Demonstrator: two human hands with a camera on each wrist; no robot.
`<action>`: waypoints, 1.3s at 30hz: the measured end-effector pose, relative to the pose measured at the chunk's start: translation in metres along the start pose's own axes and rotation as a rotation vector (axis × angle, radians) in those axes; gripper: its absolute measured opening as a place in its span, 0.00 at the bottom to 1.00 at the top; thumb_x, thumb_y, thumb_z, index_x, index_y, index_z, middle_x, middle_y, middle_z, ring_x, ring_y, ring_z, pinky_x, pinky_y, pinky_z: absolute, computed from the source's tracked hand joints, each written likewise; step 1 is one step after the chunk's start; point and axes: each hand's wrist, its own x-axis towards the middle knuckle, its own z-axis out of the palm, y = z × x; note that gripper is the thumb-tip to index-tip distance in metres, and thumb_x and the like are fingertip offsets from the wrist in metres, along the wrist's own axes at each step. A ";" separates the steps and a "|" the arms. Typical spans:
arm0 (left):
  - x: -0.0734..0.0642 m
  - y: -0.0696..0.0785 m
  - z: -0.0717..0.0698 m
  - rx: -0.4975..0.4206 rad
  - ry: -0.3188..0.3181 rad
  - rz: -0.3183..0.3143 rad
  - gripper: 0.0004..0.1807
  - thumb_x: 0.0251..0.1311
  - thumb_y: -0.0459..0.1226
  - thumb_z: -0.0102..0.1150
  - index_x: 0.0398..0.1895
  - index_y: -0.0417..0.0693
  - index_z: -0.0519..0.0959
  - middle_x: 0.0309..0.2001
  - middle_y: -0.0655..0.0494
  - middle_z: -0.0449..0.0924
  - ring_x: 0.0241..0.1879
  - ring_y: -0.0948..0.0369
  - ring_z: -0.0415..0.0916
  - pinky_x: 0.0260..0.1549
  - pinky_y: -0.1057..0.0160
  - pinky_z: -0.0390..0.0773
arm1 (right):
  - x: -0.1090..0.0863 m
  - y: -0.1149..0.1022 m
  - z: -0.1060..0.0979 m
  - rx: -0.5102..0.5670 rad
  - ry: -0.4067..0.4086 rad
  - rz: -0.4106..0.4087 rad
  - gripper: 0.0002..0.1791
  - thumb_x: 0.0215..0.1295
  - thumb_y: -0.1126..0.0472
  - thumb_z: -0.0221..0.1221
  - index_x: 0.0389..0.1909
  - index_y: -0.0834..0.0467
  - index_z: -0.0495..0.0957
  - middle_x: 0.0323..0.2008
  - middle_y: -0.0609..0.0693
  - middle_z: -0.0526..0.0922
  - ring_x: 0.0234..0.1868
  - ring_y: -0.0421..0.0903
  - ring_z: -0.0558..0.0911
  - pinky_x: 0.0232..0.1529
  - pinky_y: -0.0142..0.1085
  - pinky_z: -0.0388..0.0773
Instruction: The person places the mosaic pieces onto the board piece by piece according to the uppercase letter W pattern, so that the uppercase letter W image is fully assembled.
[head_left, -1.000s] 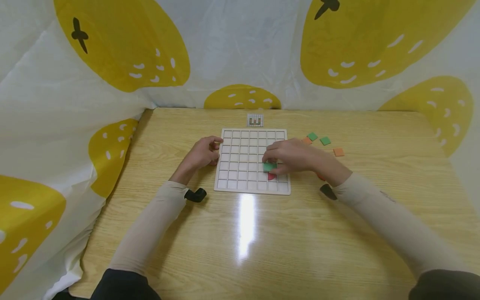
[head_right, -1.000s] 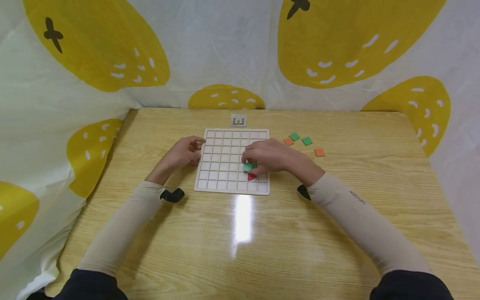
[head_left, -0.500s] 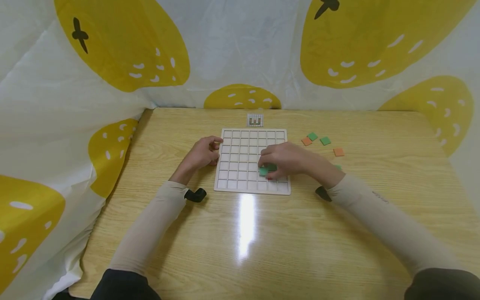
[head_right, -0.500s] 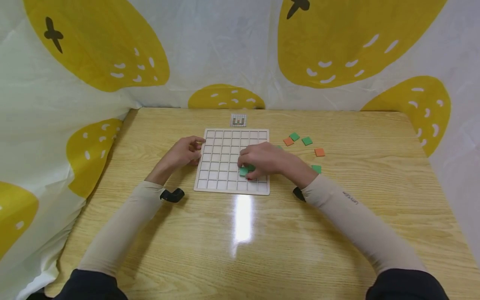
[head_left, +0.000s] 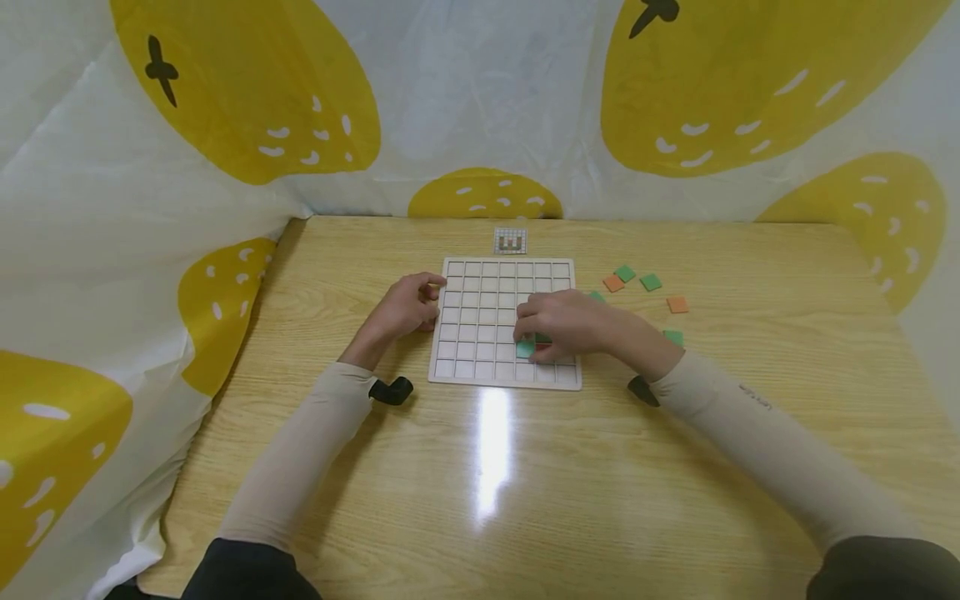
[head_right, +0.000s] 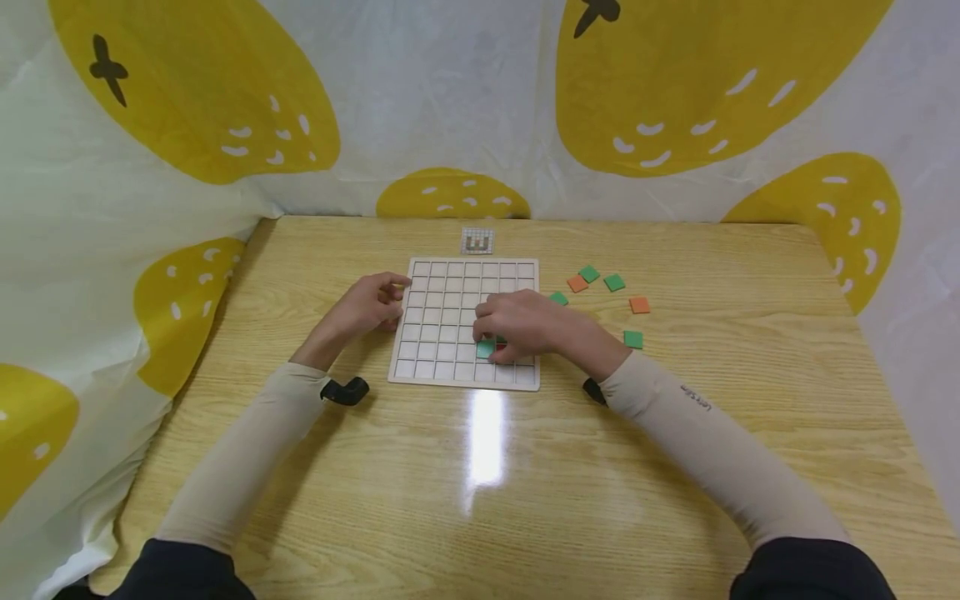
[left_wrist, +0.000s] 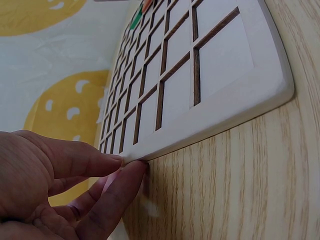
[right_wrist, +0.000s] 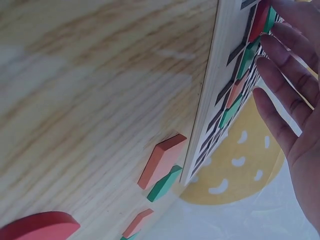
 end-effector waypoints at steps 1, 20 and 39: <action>0.000 0.000 0.000 0.002 0.001 0.000 0.28 0.66 0.22 0.53 0.70 0.43 0.70 0.49 0.44 0.69 0.38 0.53 0.71 0.32 0.61 0.83 | 0.000 0.000 0.000 0.000 -0.001 -0.002 0.11 0.57 0.55 0.71 0.40 0.50 0.84 0.35 0.43 0.79 0.38 0.41 0.75 0.33 0.36 0.78; 0.000 0.000 0.000 0.010 0.003 -0.004 0.29 0.66 0.22 0.52 0.70 0.44 0.70 0.50 0.44 0.69 0.39 0.53 0.71 0.32 0.61 0.82 | -0.005 -0.003 -0.001 0.012 0.017 -0.038 0.11 0.59 0.54 0.72 0.43 0.51 0.89 0.35 0.43 0.80 0.37 0.42 0.73 0.34 0.34 0.74; 0.002 -0.002 0.001 -0.012 0.004 -0.016 0.29 0.66 0.22 0.53 0.70 0.45 0.70 0.51 0.44 0.69 0.40 0.53 0.71 0.35 0.60 0.84 | -0.039 0.010 -0.005 0.067 0.059 0.022 0.12 0.61 0.55 0.70 0.43 0.54 0.86 0.42 0.48 0.83 0.45 0.47 0.80 0.47 0.43 0.81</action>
